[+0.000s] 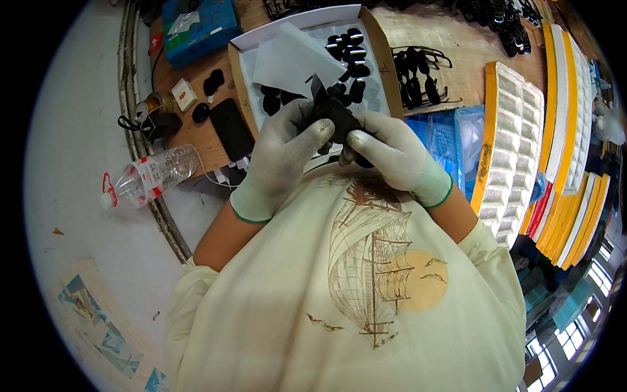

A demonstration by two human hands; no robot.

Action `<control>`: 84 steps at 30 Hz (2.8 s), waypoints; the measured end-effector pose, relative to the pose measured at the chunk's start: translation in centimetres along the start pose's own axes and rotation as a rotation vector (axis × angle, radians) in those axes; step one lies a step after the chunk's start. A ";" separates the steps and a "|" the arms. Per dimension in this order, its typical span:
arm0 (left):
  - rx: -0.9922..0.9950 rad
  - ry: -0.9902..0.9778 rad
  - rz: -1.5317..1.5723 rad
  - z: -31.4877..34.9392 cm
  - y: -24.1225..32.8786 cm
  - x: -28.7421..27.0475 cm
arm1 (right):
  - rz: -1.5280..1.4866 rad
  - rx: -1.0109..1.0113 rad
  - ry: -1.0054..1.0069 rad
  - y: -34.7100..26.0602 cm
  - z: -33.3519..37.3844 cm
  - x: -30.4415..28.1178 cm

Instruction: The person picks small black rubber pieces from a tray and attaches them to black plastic frames, then places the assembled units into a white foam tray. The process repeats with multiple units.

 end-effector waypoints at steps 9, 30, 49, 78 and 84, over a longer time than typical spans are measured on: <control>0.072 0.050 -0.060 0.2 0.2 0.5 | -0.122 -0.031 0.089 -0.4 0.7 0.2; 0.139 0.137 -0.203 0.3 0.3 0.5 | 0.075 -0.072 0.108 -0.9 1.3 -0.4; 0.007 -0.066 -0.079 0.6 0.4 0.7 | -0.298 0.078 0.015 0.7 1.3 0.1; 0.406 0.250 -0.615 1.2 2.8 1.1 | 0.314 -0.029 0.300 -2.4 1.1 -0.8; 0.258 0.106 -0.266 0.5 1.8 0.4 | 0.078 -0.016 0.263 -2.3 0.7 -0.5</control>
Point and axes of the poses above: each hand's wrist, its own z-axis away from the middle knuckle, its own x-axis out of the palm, y = z × x, the point moved 9 cm from there along -z, towards the middle knuckle, and after that the axes turned 6 degrees about -x, right-handed, at the moved point
